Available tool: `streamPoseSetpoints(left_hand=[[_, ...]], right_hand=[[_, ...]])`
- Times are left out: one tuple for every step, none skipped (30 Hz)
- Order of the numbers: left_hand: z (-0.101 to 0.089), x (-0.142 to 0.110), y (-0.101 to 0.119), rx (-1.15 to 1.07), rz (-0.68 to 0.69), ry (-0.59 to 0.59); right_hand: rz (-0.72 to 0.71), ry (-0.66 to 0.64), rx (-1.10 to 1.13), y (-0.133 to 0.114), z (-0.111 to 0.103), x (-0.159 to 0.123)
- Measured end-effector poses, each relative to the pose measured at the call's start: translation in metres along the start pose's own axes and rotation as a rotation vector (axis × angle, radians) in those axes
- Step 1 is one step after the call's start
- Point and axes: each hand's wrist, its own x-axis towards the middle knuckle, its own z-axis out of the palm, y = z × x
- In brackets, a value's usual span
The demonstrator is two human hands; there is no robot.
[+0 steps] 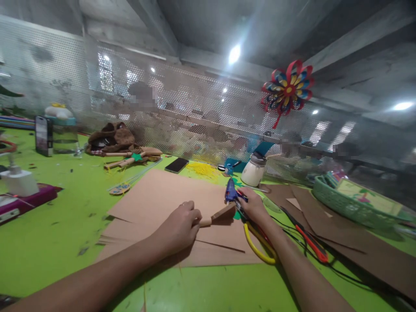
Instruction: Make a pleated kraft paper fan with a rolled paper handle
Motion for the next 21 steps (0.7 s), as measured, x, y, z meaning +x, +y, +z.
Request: streamPoseSetpoints(left_hand=[[0.0, 0.0, 0.0, -0.001, -0.002, 0.001], [0.0, 0.0, -0.001, -0.002, -0.003, 0.001], [0.0, 0.0, -0.001, -0.002, -0.004, 0.001], [0.0, -0.001, -0.001, -0.002, -0.003, 0.001], [0.0, -0.001, -0.001, -0.002, -0.002, 0.002], [0.0, -0.001, -0.001, -0.002, -0.002, 0.001], [0.0, -0.001, -0.001, -0.003, -0.005, -0.001], [-0.001, -0.001, -0.001, -0.005, -0.009, -0.003], [-0.001, -0.001, -0.001, -0.005, -0.015, -0.006], [-0.002, -0.001, 0.0, -0.004, -0.022, -0.01], [-0.002, 0.0, 0.0, -0.002, -0.027, -0.014], [-0.003, 0.0, 0.001, 0.002, -0.03, -0.019], [-0.003, 0.0, 0.001, 0.008, -0.03, -0.024], [-0.004, 0.0, 0.002, 0.012, -0.027, -0.03], [-0.004, -0.001, 0.002, 0.015, -0.021, -0.035], [-0.005, -0.001, 0.003, 0.019, -0.014, -0.039], [-0.005, -0.001, 0.004, 0.025, -0.009, -0.043], [-0.005, -0.001, 0.004, 0.036, -0.009, -0.046], [-0.005, -0.001, 0.005, 0.053, -0.011, -0.047], [-0.004, -0.002, 0.006, 0.075, -0.013, -0.049], [-0.004, -0.002, 0.006, 0.096, -0.013, -0.048]], right_hand=[[-0.014, -0.001, 0.011, -0.002, 0.002, 0.002], [-0.028, -0.003, 0.021, -0.004, 0.004, 0.003], [-0.041, -0.006, 0.03, -0.006, 0.007, 0.004], [-0.05, -0.006, 0.037, -0.008, 0.01, 0.005], [-0.056, -0.001, 0.042, -0.01, 0.012, 0.005], [-0.057, 0.008, 0.045, -0.012, 0.014, 0.005], [-0.054, 0.024, 0.047, -0.014, 0.015, 0.005], [-0.049, 0.044, 0.049, -0.016, 0.015, 0.005], [-0.043, 0.068, 0.053, -0.018, 0.014, 0.005], [-0.037, 0.095, 0.058, -0.02, 0.012, 0.005], [-0.029, 0.125, 0.065, -0.022, 0.008, 0.004], [-0.021, 0.158, 0.075, -0.025, 0.004, 0.004], [-0.012, 0.191, 0.088, -0.027, -0.002, 0.003], [-0.001, 0.227, 0.104, -0.031, -0.008, 0.002], [0.012, 0.265, 0.123, -0.034, -0.015, 0.0], [0.027, 0.304, 0.143, -0.039, -0.023, -0.002], [0.042, 0.34, 0.164, -0.044, -0.03, -0.003], [0.054, 0.374, 0.184, -0.05, -0.038, -0.005], [0.062, 0.395, 0.205, -0.057, -0.044, -0.007], [0.062, 0.4, 0.228, -0.066, -0.05, -0.009], [0.052, 0.384, 0.255, -0.075, -0.053, -0.011]])
